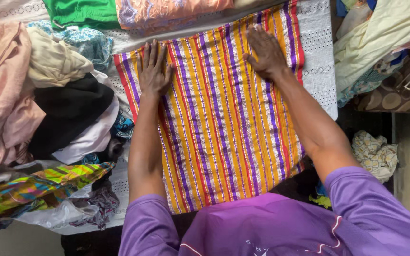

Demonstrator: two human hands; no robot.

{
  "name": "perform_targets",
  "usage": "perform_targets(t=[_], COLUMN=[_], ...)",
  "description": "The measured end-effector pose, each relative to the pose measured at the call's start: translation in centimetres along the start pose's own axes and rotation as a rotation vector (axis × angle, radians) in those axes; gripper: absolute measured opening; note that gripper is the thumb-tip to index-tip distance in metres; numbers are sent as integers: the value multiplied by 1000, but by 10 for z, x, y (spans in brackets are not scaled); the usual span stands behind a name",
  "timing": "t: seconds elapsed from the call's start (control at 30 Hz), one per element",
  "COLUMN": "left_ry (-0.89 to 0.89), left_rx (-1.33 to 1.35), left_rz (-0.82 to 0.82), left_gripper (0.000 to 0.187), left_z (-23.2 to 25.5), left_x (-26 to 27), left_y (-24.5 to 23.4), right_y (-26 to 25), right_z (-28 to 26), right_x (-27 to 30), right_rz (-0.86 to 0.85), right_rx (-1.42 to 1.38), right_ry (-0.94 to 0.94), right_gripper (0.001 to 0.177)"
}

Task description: The person picks up a striped garment from a pile on the bed, spreads it out flat, and folds it by hand into a neat rectangular shape.

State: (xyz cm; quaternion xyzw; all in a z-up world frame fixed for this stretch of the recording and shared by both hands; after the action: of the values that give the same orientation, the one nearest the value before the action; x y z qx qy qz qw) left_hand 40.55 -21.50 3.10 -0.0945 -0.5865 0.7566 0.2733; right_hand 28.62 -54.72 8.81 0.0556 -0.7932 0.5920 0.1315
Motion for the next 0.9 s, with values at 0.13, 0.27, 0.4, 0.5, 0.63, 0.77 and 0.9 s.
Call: perform_targets(t=[0.13, 0.27, 0.4, 0.5, 0.63, 0.77, 0.9], left_ry=[-34, -53, -103, -131, -114, -112, 99], left_rx=[-28, -40, -77, -108, 12, 96, 180], left_rz=[21, -1, -31, -1, 220, 261, 391], left_gripper=[66, 71, 76, 75, 69, 75, 75], left_z=[0, 3, 3, -1, 7, 51, 144], left_x=[-2, -3, -5, -8, -16, -29, -27], left_y=[-12, -18, -13, 1, 22, 32, 22], right_y=[-10, -11, -6, 1, 10, 11, 16], right_z=[35, 61, 76, 86, 100, 107, 120], right_x=[-9, -14, -16, -21, -7, 50, 115], right_rz=[2, 79, 122, 107, 236, 560, 830], right_rx=[-7, 9, -31, -109, -246, -348, -311], right_ry=[74, 133, 158, 173, 150, 73, 158], right_gripper=[76, 75, 73, 72, 75, 59, 50])
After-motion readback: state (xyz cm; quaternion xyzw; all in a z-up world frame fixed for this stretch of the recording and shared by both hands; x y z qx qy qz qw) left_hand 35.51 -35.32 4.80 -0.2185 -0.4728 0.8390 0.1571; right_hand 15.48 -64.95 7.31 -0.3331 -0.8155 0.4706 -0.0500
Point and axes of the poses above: each hand's wrist, its own x-axis away from the middle knuckle, its own y-axis out of the palm, z = x × y, the point moved 8 cm from there along -x, towards the middle knuckle, and after that the axes turned 3 degrees about y, right-handed, at the moved point
